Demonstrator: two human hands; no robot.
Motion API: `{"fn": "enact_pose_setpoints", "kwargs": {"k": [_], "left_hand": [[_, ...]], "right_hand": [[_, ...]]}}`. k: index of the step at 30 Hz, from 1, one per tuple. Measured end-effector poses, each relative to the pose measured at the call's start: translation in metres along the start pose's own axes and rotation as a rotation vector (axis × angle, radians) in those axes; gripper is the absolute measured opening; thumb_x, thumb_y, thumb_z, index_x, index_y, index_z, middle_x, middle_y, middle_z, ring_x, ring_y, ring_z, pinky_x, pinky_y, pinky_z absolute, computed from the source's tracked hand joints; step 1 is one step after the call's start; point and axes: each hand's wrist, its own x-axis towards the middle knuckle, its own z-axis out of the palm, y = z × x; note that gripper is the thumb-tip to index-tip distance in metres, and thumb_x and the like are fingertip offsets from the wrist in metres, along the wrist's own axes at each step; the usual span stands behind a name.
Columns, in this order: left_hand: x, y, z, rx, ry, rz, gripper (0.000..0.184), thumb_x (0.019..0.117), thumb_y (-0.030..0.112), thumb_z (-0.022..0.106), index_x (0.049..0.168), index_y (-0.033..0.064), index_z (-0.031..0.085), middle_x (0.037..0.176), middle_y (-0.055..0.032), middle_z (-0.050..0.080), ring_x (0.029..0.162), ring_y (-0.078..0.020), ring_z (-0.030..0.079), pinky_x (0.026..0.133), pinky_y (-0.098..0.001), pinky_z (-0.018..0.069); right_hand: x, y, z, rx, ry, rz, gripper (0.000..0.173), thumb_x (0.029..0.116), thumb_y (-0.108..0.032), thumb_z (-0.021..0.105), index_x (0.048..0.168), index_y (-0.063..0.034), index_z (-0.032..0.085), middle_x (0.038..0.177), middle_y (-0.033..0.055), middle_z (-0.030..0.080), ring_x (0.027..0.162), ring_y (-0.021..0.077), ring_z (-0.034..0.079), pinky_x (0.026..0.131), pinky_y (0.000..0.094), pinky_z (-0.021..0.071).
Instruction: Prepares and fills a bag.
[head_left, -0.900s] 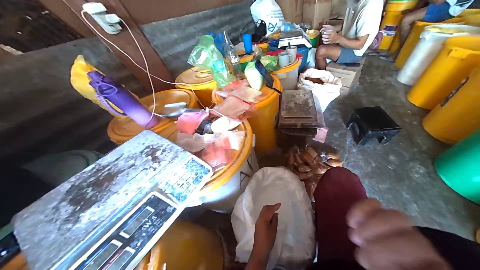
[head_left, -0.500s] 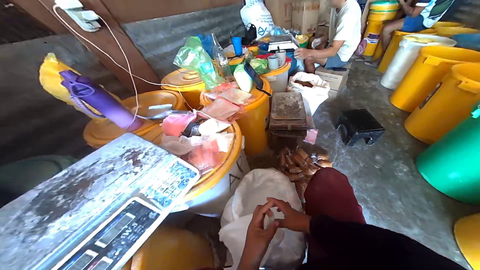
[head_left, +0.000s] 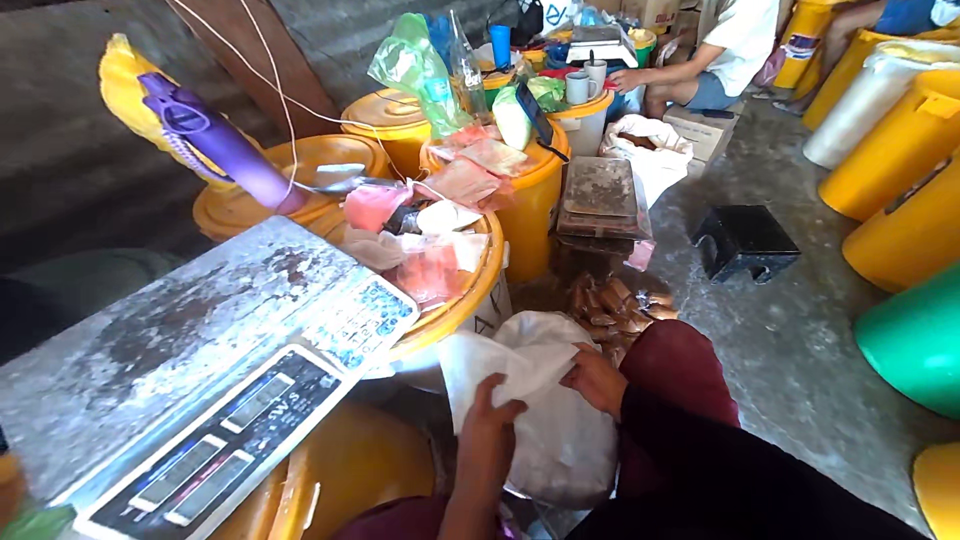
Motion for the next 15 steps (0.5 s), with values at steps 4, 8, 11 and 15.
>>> {"fn": "enact_pose_setpoints", "kwargs": {"k": [4, 8, 11, 15], "left_hand": [[0.007, -0.003, -0.019, 0.235, 0.201, -0.259, 0.022, 0.0905, -0.012, 0.059, 0.105, -0.0061, 0.075, 0.122, -0.0350, 0.061, 0.101, -0.0517, 0.066, 0.082, -0.0632, 0.0565], [0.004, 0.000, -0.034, 0.263, 0.218, -0.379, 0.020, 0.0907, -0.008, 0.063, 0.109, -0.0136, 0.069, 0.124, -0.0379, 0.058, 0.101, -0.0522, 0.066, 0.082, -0.0615, 0.0560], [0.001, 0.006, -0.043, 0.259, -0.069, -0.500, 0.035, 0.0913, -0.005, 0.066, 0.126, -0.0090, 0.063, 0.145, -0.0342, 0.047, 0.108, -0.0520, 0.065, 0.087, -0.0617, 0.0561], [0.001, -0.021, -0.050, 0.261, -0.219, -0.610, 0.040, 0.0941, -0.006, 0.058, 0.133, -0.0004, 0.065, 0.146, -0.0289, 0.049, 0.120, -0.0473, 0.061, 0.095, -0.0609, 0.0525]], "right_hand": [[-0.024, 0.000, 0.014, 0.072, -0.389, -0.026, 0.026, 0.1007, -0.007, 0.044, 0.126, -0.0116, 0.047, 0.099, 0.0039, 0.066, 0.088, 0.0168, 0.067, 0.078, 0.0378, 0.0569], [-0.030, 0.006, 0.039, -0.635, -0.588, -0.026, 0.061, 0.0930, -0.010, 0.071, 0.147, -0.0020, 0.044, 0.121, 0.0198, 0.065, 0.101, 0.0240, 0.064, 0.084, 0.0427, 0.0532], [-0.019, 0.006, 0.060, -0.891, -0.394, -0.029, 0.042, 0.0988, -0.016, 0.067, 0.133, 0.0057, 0.058, 0.123, 0.0276, 0.063, 0.107, 0.0351, 0.063, 0.093, 0.0524, 0.0507], [0.025, -0.001, 0.047, -0.902, -0.287, -0.105, 0.049, 0.0982, -0.015, 0.067, 0.142, 0.0005, 0.053, 0.134, 0.0244, 0.058, 0.112, 0.0298, 0.061, 0.094, 0.0443, 0.0515]]}}
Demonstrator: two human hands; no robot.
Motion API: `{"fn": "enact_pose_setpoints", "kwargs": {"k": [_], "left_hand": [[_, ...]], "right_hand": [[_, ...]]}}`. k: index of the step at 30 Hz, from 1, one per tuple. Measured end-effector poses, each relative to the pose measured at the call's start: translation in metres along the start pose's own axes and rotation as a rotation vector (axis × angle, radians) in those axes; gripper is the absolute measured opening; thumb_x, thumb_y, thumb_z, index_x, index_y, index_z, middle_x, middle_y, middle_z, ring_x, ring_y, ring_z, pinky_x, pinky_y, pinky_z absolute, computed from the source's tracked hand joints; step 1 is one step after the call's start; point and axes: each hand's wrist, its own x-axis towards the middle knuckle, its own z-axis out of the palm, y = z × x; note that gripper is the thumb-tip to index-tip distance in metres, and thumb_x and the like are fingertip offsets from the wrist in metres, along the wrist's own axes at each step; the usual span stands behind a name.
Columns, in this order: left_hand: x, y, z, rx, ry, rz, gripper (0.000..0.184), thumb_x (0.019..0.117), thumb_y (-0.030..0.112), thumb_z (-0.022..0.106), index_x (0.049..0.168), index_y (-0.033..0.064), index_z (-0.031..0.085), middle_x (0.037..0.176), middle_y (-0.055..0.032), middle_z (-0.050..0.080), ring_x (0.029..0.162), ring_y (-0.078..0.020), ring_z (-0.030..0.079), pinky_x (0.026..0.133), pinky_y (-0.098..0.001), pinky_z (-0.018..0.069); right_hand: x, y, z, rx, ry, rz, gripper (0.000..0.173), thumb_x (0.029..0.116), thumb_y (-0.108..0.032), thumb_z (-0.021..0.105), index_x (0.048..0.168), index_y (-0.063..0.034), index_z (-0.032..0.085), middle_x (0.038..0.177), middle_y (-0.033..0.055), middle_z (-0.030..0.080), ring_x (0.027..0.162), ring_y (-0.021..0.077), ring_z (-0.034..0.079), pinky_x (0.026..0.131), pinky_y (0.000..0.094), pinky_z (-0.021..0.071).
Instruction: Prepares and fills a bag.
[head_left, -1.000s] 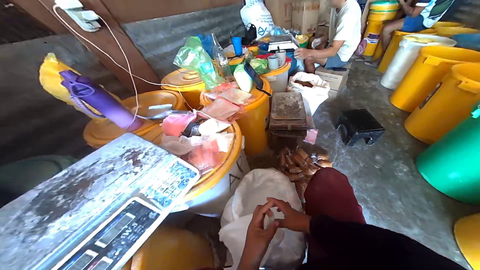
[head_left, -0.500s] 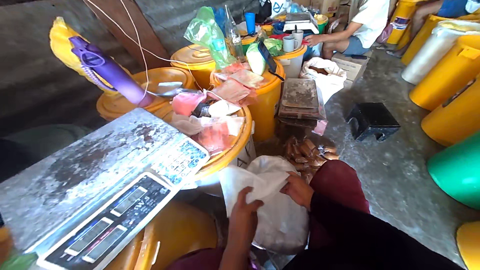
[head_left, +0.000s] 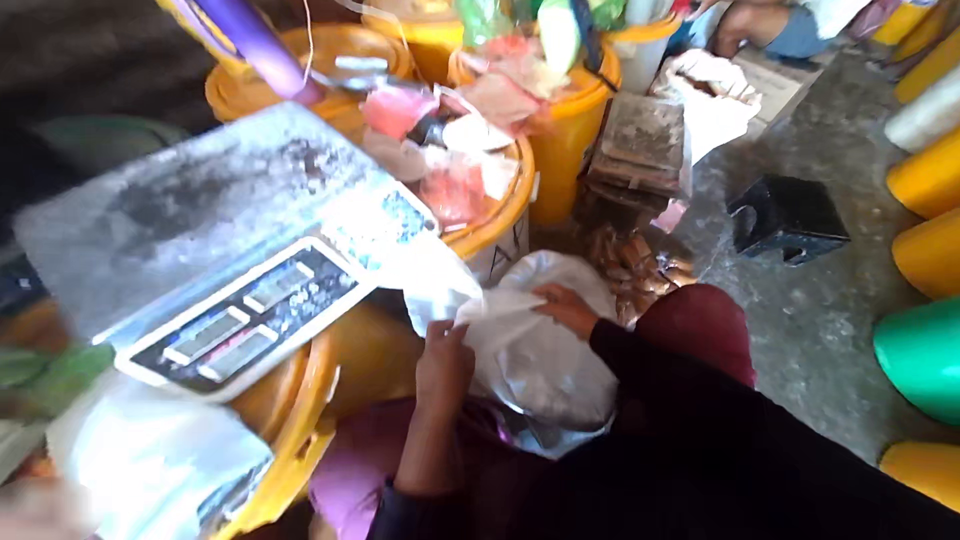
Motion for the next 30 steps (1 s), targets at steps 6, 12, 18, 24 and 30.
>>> {"fn": "enact_pose_setpoints", "kwargs": {"k": [6, 12, 18, 24, 30], "left_hand": [[0.041, -0.041, 0.003, -0.044, 0.107, -0.391, 0.039, 0.0990, 0.004, 0.057, 0.138, 0.0023, 0.059, 0.154, -0.0296, 0.040, 0.123, -0.0482, 0.059, 0.097, -0.0631, 0.0510], [0.051, -0.024, 0.033, -0.200, -0.171, -0.295, 0.069, 0.0999, 0.057, 0.057, 0.140, 0.0014, 0.058, 0.150, -0.0295, 0.045, 0.134, -0.0460, 0.051, 0.108, -0.0637, 0.0423], [0.055, -0.011, 0.057, -0.039, -0.498, -0.311, 0.071, 0.0931, 0.052, 0.070, 0.134, -0.0046, 0.058, 0.145, -0.0282, 0.050, 0.130, -0.0442, 0.054, 0.103, -0.0648, 0.0438], [0.057, -0.034, 0.012, -0.046, -0.266, -0.364, 0.037, 0.0988, 0.033, 0.063, 0.108, -0.0023, 0.068, 0.115, -0.0279, 0.066, 0.109, -0.0471, 0.064, 0.086, -0.0699, 0.0479], [0.047, -0.024, 0.004, -0.125, -0.292, -0.363, 0.036, 0.0961, 0.035, 0.064, 0.111, 0.0019, 0.070, 0.121, -0.0209, 0.067, 0.114, -0.0392, 0.064, 0.089, -0.0622, 0.0517]], "right_hand": [[0.035, 0.077, -0.031, -0.514, 0.137, 0.014, 0.048, 0.1018, -0.032, 0.063, 0.139, -0.0015, 0.060, 0.140, 0.0272, 0.056, 0.135, 0.0441, 0.049, 0.114, 0.0557, 0.0381], [0.044, 0.106, 0.021, -0.685, -0.249, 0.046, 0.061, 0.1025, -0.045, 0.058, 0.147, -0.0043, 0.052, 0.146, 0.0317, 0.048, 0.139, 0.0482, 0.043, 0.115, 0.0606, 0.0361], [0.001, 0.136, 0.096, -0.555, -0.538, 0.133, 0.051, 0.1060, 0.000, 0.043, 0.155, 0.0073, 0.030, 0.157, 0.0316, 0.034, 0.145, 0.0432, 0.039, 0.119, 0.0527, 0.0334], [0.036, 0.112, 0.070, -0.824, -0.463, 0.021, 0.044, 0.1034, -0.018, 0.056, 0.145, -0.0054, 0.056, 0.145, 0.0318, 0.049, 0.138, 0.0498, 0.042, 0.117, 0.0594, 0.0329], [0.051, 0.121, 0.071, -1.157, -0.685, 0.244, 0.060, 0.1068, -0.031, 0.050, 0.163, -0.0209, 0.029, 0.147, 0.0302, 0.050, 0.134, 0.0481, 0.051, 0.110, 0.0637, 0.0403]]}}
